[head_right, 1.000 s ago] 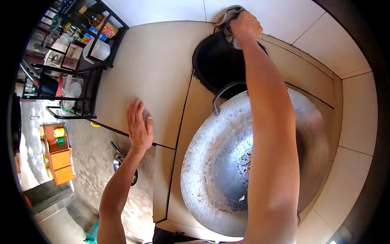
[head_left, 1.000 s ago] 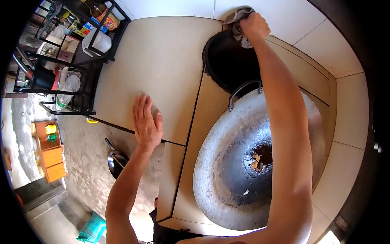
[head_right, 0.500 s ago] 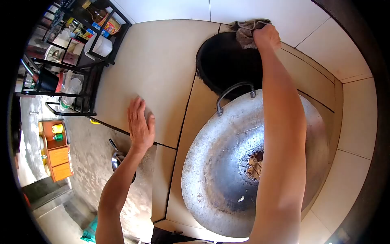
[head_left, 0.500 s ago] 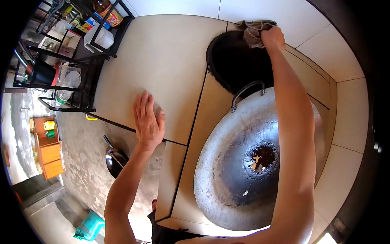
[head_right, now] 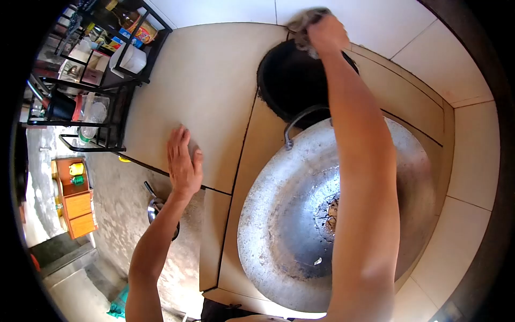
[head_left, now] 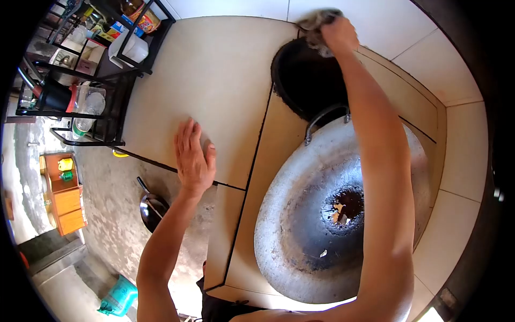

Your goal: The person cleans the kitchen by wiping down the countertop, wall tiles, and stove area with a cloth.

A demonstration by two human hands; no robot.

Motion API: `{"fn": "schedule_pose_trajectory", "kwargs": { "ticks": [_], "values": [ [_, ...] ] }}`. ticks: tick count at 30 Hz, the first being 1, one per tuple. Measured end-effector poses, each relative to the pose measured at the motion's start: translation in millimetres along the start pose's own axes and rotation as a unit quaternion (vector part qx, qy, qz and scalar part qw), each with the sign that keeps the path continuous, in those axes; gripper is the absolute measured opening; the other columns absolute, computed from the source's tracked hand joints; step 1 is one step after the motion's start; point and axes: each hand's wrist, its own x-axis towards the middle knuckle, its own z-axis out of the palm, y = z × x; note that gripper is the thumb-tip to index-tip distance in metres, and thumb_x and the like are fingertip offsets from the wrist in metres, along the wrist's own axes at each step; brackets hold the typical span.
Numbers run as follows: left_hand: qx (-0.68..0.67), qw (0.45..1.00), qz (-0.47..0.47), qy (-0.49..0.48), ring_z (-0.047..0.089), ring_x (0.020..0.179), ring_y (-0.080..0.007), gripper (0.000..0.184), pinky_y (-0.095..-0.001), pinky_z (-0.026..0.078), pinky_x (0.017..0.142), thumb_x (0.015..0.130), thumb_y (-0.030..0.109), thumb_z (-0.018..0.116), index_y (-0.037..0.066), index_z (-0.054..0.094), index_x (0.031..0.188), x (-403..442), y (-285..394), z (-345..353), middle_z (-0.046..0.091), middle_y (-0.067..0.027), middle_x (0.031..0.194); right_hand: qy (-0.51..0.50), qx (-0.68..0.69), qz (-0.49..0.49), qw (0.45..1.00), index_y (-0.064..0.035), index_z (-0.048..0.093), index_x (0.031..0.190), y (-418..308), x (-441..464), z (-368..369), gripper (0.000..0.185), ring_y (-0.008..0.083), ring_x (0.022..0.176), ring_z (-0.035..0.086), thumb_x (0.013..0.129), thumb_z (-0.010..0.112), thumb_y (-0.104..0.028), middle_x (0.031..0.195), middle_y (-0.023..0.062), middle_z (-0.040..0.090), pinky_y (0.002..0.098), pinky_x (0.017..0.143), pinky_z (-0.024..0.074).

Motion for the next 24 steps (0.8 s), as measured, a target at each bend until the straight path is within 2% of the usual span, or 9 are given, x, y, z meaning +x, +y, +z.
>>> {"fn": "schedule_pose_trajectory", "kwargs": {
  "ticks": [3, 6, 9, 12, 15, 17, 18, 20, 24],
  "values": [
    [0.011, 1.0, 0.008, 0.005, 0.027, 0.13, -0.0364, 0.049, -0.048, 0.019, 0.108, 0.091, 0.028, 0.042, -0.002, 0.037, 0.13, -1, 1, 0, 0.034, -0.0171, 0.138, -0.02, 0.014, 0.034, 0.999, -0.0019, 0.066, 0.095, -2, 0, -7, 0.036, 0.0348, 0.095, 0.062, 0.07, 0.059, -0.027, 0.099, 0.0191, 0.065, 0.0416, 0.082, 0.0487],
    [0.017, 1.0, 0.007, 0.005, 0.028, 0.13, -0.0366, 0.049, -0.0477, 0.019, 0.108, 0.09, 0.025, 0.043, -0.002, 0.036, 0.131, 0, 2, -3, 0.034, -0.0172, 0.138, 0.002, 0.043, 0.096, 0.994, -0.0003, 0.065, 0.095, 53, 12, -9, 0.037, 0.034, 0.095, 0.062, 0.07, 0.059, -0.026, 0.101, 0.0193, 0.064, 0.0413, 0.082, 0.0487],
    [0.013, 1.0, -0.004, 0.0, 0.029, 0.129, -0.0368, 0.049, -0.0476, 0.019, 0.108, 0.089, 0.022, 0.045, -0.002, 0.036, 0.13, 0, 4, -4, 0.035, -0.0176, 0.137, -0.035, 0.053, 0.165, 0.984, -0.0003, 0.064, 0.099, 53, 17, -9, 0.04, 0.0328, 0.096, 0.062, 0.071, 0.06, -0.029, 0.103, 0.0186, 0.064, 0.0405, 0.083, 0.0488],
    [-0.008, 1.0, 0.01, 0.017, 0.029, 0.128, -0.0369, 0.048, -0.0473, 0.019, 0.108, 0.087, 0.019, 0.047, -0.001, 0.037, 0.13, 0, 1, 0, 0.036, -0.0178, 0.137, -0.065, 0.033, 0.048, 0.996, -0.0016, 0.062, 0.105, 37, 10, -4, 0.043, 0.0304, 0.099, 0.062, 0.074, 0.062, -0.032, 0.106, 0.0165, 0.063, 0.0409, 0.084, 0.0487],
    [0.025, 0.999, 0.022, 0.023, 0.031, 0.128, -0.0347, 0.046, -0.0465, 0.02, 0.107, 0.09, 0.024, 0.044, -0.001, 0.039, 0.127, 1, 4, 1, 0.037, -0.0177, 0.136, -0.126, -0.118, -0.053, 0.983, -0.0136, 0.065, 0.108, 5, -16, -14, 0.048, 0.0291, 0.11, 0.054, 0.077, 0.059, -0.049, 0.117, 0.0151, 0.057, 0.0419, 0.089, 0.0452],
    [0.012, 0.999, 0.032, 0.025, 0.031, 0.128, -0.0343, 0.045, -0.0463, 0.019, 0.107, 0.09, 0.025, 0.042, -0.001, 0.039, 0.127, 0, 4, 1, 0.036, -0.0178, 0.137, -0.061, -0.14, -0.225, 0.962, -0.0109, 0.065, 0.105, 21, -15, 9, 0.037, 0.0314, 0.112, 0.048, 0.083, 0.058, -0.04, 0.119, 0.0118, 0.052, 0.0464, 0.09, 0.0435],
    [0.006, 0.999, 0.037, 0.028, 0.031, 0.128, -0.0345, 0.044, -0.0462, 0.019, 0.108, 0.09, 0.024, 0.042, 0.0, 0.039, 0.127, 1, 4, 2, 0.036, -0.0178, 0.137, -0.051, -0.116, -0.263, 0.956, -0.011, 0.065, 0.102, 31, -5, 11, 0.031, 0.0314, 0.112, 0.049, 0.082, 0.06, -0.035, 0.118, 0.0116, 0.053, 0.0461, 0.088, 0.0446],
    [-0.005, 0.999, 0.04, 0.022, 0.03, 0.128, -0.0344, 0.044, -0.0455, 0.019, 0.108, 0.09, 0.022, 0.042, 0.0, 0.038, 0.128, -1, 3, 0, 0.035, -0.0177, 0.137, -0.101, -0.106, -0.292, 0.945, -0.0118, 0.065, 0.101, 52, 13, 11, 0.027, 0.0299, 0.112, 0.05, 0.083, 0.059, -0.031, 0.115, 0.0103, 0.055, 0.0455, 0.088, 0.0451],
    [0.0, 0.999, 0.032, 0.012, 0.029, 0.129, -0.0342, 0.045, -0.044, 0.019, 0.108, 0.089, 0.019, 0.042, 0.001, 0.036, 0.129, 1, 9, -1, 0.033, -0.0173, 0.139, -0.086, -0.082, -0.289, 0.95, -0.0111, 0.066, 0.099, 82, 16, 1, 0.022, 0.0297, 0.107, 0.054, 0.083, 0.058, -0.025, 0.108, 0.0117, 0.06, 0.044, 0.087, 0.0462]
  ]
}}
